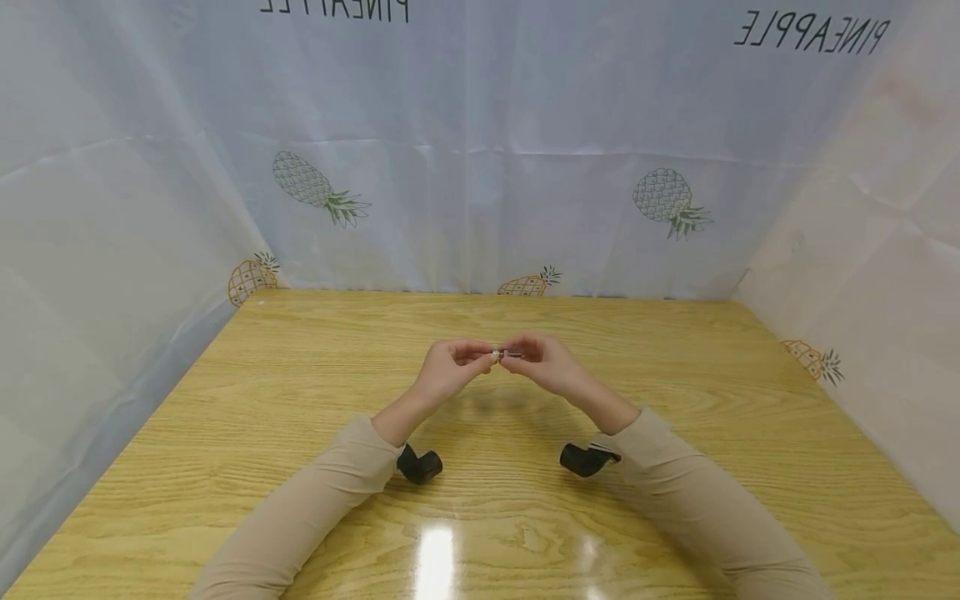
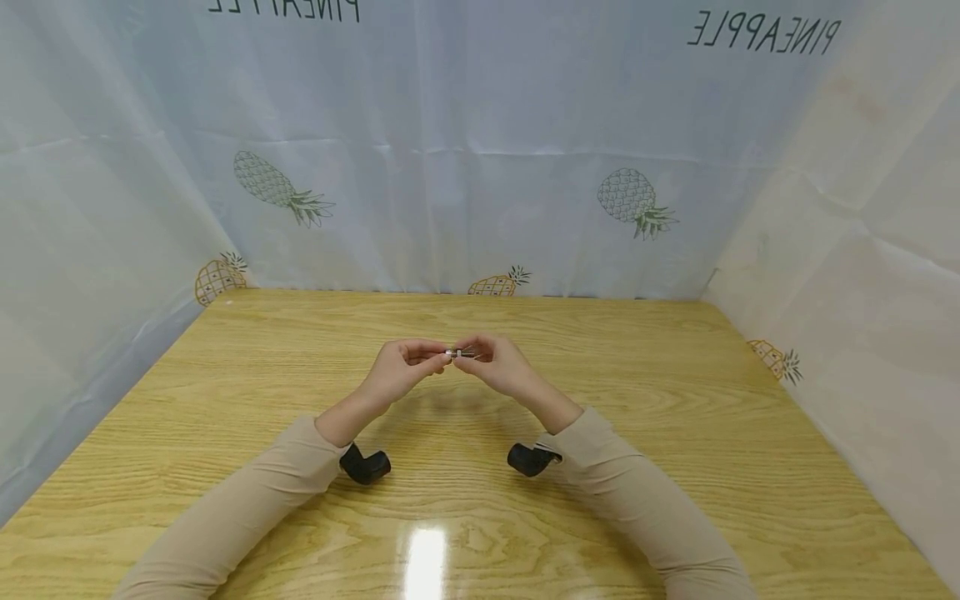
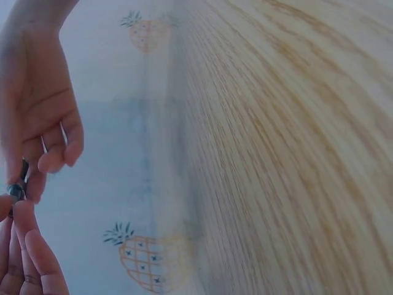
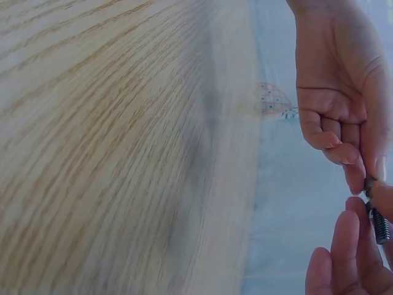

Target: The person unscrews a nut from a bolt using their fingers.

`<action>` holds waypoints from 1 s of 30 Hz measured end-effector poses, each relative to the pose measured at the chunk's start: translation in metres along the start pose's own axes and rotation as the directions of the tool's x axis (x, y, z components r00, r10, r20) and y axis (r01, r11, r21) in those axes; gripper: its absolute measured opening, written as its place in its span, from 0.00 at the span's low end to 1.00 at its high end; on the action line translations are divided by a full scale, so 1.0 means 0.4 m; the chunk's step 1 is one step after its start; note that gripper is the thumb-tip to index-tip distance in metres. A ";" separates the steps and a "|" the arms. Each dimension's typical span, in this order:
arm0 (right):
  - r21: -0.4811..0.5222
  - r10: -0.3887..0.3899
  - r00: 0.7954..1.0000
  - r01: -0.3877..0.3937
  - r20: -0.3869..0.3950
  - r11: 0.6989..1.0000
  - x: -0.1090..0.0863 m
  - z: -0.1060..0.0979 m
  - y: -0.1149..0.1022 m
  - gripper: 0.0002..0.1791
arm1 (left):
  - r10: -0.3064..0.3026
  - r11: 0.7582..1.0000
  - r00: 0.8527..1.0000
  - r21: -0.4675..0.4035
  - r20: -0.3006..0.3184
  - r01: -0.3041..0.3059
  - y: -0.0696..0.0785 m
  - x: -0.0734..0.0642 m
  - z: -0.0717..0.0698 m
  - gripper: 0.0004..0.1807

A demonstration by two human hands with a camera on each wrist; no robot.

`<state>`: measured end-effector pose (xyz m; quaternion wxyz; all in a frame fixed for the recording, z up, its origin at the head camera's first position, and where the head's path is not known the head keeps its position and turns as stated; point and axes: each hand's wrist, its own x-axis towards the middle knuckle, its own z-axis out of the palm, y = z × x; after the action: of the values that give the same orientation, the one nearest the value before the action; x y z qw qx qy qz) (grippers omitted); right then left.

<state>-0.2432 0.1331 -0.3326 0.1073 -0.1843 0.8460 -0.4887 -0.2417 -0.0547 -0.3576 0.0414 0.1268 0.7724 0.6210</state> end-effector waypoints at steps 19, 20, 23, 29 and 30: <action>0.042 0.007 0.999 -0.005 -0.037 0.999 0.005 0.003 -0.004 0.17 | -0.005 1.000 1.000 -0.001 -0.003 0.005 0.000 -0.001 -0.003 0.15; 0.057 0.008 0.999 -0.006 -0.034 0.998 0.005 0.002 -0.004 0.18 | -0.004 1.000 1.000 0.001 -0.005 0.004 0.000 -0.002 -0.003 0.15; 0.076 0.026 1.000 -0.026 -0.008 0.997 0.005 0.001 -0.003 0.19 | -0.003 1.000 1.000 0.011 -0.004 0.003 0.001 -0.004 -0.005 0.15; 0.056 0.058 0.998 -0.058 0.004 0.997 0.005 0.003 -0.001 0.17 | -0.005 1.000 1.000 0.009 -0.002 0.005 0.004 -0.007 -0.005 0.14; 0.055 0.055 0.998 -0.055 -0.005 0.997 0.005 0.004 -0.001 0.17 | -0.004 1.000 1.000 0.008 -0.003 0.004 0.005 -0.007 -0.005 0.14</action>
<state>-0.2443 0.1310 -0.3331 0.1230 -0.1564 0.8373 -0.5093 -0.2393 -0.0568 -0.3555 0.0409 0.1247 0.7752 0.6180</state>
